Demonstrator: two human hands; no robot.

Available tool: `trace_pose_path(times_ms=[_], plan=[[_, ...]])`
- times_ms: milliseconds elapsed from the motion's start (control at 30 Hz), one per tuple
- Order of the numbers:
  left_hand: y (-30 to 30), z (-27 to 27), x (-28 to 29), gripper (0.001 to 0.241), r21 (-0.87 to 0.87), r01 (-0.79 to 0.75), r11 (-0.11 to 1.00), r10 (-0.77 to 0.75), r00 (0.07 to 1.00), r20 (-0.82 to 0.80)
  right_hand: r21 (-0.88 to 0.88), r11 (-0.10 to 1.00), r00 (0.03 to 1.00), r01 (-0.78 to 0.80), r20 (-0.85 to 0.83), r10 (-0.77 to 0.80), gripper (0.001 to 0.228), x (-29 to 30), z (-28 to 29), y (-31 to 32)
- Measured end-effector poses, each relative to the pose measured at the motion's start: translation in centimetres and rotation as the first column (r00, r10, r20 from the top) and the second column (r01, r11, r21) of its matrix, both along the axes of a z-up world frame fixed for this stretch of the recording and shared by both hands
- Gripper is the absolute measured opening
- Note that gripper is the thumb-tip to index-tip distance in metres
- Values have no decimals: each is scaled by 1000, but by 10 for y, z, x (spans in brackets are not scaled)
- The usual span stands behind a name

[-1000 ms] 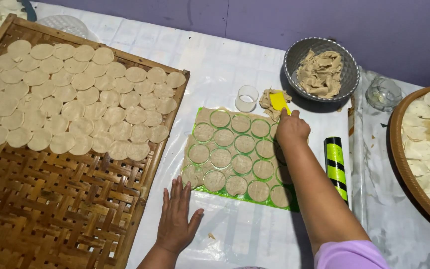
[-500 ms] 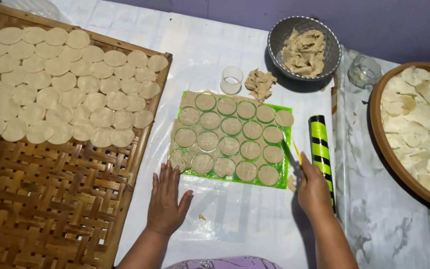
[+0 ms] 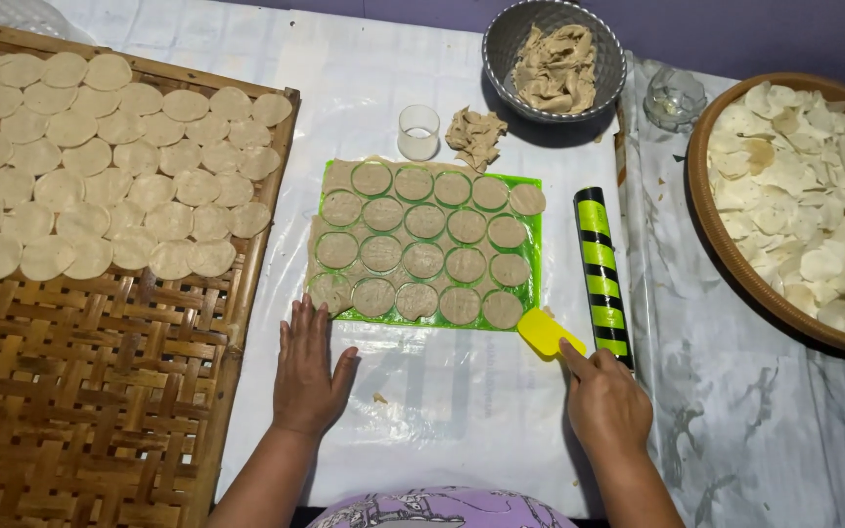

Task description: Preparing snack crackers by flattening dough with a rolling pin, cutting it into circles with a mold, and placing the pieces on a wooden drying tray.

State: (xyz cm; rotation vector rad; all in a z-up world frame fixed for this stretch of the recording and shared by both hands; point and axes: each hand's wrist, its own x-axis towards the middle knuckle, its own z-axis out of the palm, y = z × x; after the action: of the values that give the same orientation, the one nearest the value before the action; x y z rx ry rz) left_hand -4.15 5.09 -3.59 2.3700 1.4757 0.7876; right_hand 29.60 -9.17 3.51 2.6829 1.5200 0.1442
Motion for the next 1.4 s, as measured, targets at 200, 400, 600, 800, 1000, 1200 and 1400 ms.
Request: trace_pose_path(times_ms=[200,400,600,800,1000,1200,1400], plan=[[-1,0,1,70,13,-8,1000,8,999,33,-90,994,998,-57,4,58,40,2,4,-1],[-1,-1,1,70,19,-19,1000,19,1000,18,-45,990,987,-135,76,138,39,1,5,-2],[-1,-4,1,70,16,-21,1000,21,999,25,-45,995,996,-86,16,87,39,-4,7,3],[-1,3,3,69,15,-22,1000,22,1000,23,-33,998,997,-59,41,60,41,-3,-20,6],[2,8,-5,73,-231,3,973,61,962,268,196,976,918,95,-396,-11,38,-4,-26,11],[-2,56,21,58,-224,78,971,19,915,403,517,856,831,-13,-471,297,43,-18,-17,16],[-11,58,74,37,-305,224,926,-29,845,533,262,965,964,18,-261,53,41,-3,-12,12]])
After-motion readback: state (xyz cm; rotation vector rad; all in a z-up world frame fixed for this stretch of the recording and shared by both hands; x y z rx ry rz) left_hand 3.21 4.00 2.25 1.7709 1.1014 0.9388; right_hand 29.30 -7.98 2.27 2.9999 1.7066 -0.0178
